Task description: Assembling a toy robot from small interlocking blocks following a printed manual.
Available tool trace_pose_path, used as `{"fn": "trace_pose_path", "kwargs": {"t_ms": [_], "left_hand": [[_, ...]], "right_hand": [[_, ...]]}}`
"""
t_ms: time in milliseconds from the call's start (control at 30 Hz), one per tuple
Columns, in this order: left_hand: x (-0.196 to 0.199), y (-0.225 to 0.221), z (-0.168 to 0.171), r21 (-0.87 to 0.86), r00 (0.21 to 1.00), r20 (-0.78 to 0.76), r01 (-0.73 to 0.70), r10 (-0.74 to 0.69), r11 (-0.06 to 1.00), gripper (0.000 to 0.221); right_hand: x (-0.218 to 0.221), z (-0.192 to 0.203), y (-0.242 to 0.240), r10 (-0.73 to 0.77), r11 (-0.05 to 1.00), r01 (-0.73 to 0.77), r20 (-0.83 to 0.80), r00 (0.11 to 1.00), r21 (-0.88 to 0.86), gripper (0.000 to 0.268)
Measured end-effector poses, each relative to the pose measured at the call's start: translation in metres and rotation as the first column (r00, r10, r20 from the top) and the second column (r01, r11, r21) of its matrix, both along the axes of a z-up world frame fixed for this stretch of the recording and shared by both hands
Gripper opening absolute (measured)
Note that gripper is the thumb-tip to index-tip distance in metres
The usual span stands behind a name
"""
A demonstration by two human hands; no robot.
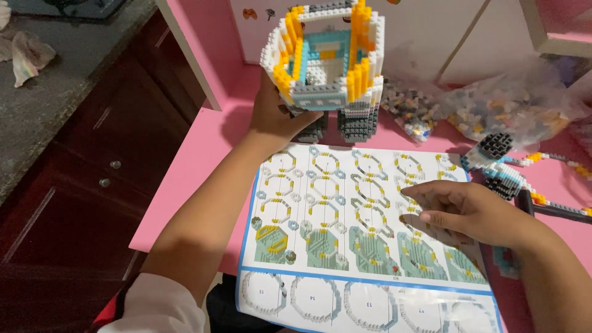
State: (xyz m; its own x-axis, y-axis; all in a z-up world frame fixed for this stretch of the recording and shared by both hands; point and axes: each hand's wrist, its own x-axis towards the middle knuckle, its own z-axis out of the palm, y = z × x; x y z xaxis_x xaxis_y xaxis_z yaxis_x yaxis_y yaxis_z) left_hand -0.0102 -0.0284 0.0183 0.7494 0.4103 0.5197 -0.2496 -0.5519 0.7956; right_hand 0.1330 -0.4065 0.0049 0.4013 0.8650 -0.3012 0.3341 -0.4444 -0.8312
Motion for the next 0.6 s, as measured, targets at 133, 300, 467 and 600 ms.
{"fn": "trace_pose_path", "kwargs": {"t_ms": [133, 300, 467, 600], "left_hand": [[-0.001, -0.003, 0.003, -0.107, 0.996, 0.030, 0.082, -0.079, 0.991, 0.087], [0.007, 0.003, -0.011, -0.253, 0.979, 0.074, 0.205, -0.192, 0.945, 0.069], [0.010, 0.010, -0.014, -0.297, 0.973, 0.035, 0.228, -0.228, 0.927, 0.058], [-0.001, 0.004, 0.005, -0.254, 0.951, 0.062, 0.308, -0.303, 0.917, 0.057]], "right_hand": [[-0.005, 0.009, 0.002, -0.009, 1.000, 0.009, 0.016, 1.000, -0.022, 0.048], [-0.006, 0.005, 0.001, -0.016, 0.999, 0.019, -0.101, 0.995, 0.032, 0.048], [-0.006, 0.006, 0.001, -0.005, 0.999, 0.008, -0.077, 0.997, 0.038, 0.048], [-0.005, 0.006, 0.000, -0.023, 1.000, 0.023, -0.036, 0.999, 0.006, 0.048]]}}
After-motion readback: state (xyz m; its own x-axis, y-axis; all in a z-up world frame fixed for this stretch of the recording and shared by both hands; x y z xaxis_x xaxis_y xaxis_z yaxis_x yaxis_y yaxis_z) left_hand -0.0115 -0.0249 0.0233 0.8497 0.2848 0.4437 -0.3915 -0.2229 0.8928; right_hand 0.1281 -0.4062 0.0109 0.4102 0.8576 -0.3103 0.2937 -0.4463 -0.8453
